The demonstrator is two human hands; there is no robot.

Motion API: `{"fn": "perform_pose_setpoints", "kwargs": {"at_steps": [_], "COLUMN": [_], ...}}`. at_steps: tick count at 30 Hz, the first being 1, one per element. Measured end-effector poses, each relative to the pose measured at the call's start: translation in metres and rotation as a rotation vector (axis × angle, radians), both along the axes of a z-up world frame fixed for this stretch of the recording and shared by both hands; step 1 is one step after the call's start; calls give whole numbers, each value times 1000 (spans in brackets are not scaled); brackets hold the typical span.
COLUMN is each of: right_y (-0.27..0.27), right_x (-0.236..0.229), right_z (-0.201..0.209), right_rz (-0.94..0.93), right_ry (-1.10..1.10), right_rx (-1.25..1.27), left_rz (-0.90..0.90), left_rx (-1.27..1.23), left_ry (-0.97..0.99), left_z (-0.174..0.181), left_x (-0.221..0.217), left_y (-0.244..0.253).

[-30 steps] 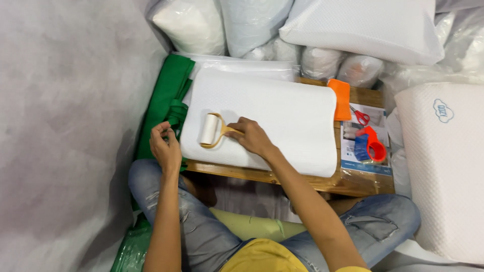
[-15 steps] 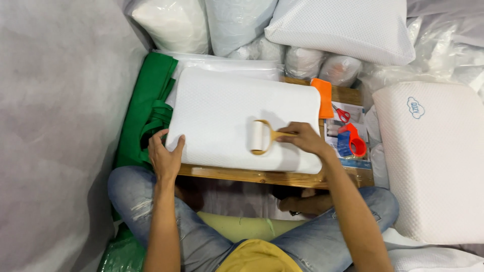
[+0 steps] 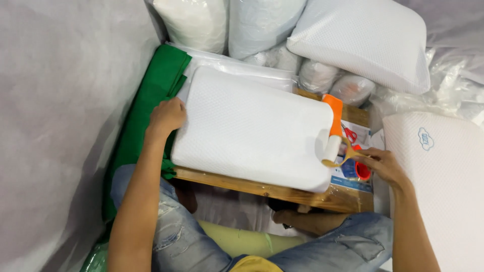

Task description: Cleaning the surface of a foam pillow using a cloth and a lint roller.

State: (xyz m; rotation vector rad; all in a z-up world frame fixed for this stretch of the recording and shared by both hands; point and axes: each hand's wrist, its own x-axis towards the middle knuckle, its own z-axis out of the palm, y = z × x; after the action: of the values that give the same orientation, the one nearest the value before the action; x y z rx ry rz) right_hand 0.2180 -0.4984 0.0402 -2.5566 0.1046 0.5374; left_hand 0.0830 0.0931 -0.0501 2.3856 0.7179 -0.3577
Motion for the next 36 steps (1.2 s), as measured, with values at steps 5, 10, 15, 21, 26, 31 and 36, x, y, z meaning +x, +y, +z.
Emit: {"fn": "perform_pose_setpoints", "kwargs": {"at_steps": [5, 10, 15, 21, 26, 31, 36], "right_y": [84, 226, 354, 407, 335, 202, 94], "right_x": [28, 12, -15, -30, -19, 8, 28], "right_z": [-55, -69, -82, -93, -63, -31, 6], "right_rz": [224, 497, 680, 763, 700, 468, 165], "right_ry": [-115, -173, -255, -262, -243, -24, 100], "right_rx": [207, 280, 457, 550, 465, 205, -17], "left_rz": [140, 217, 384, 340, 315, 341, 139], "left_rx": [-178, -287, -430, -441, -349, -235, 180], "left_ry": [-166, -181, -121, -70, -91, -226, -300], "left_z": [-49, -67, 4, 21, -2, -34, -81], "left_x": [35, 38, 30, 22, 30, 51, 59], "left_y": [24, 25, 16, 21, 10, -11, -37]}}
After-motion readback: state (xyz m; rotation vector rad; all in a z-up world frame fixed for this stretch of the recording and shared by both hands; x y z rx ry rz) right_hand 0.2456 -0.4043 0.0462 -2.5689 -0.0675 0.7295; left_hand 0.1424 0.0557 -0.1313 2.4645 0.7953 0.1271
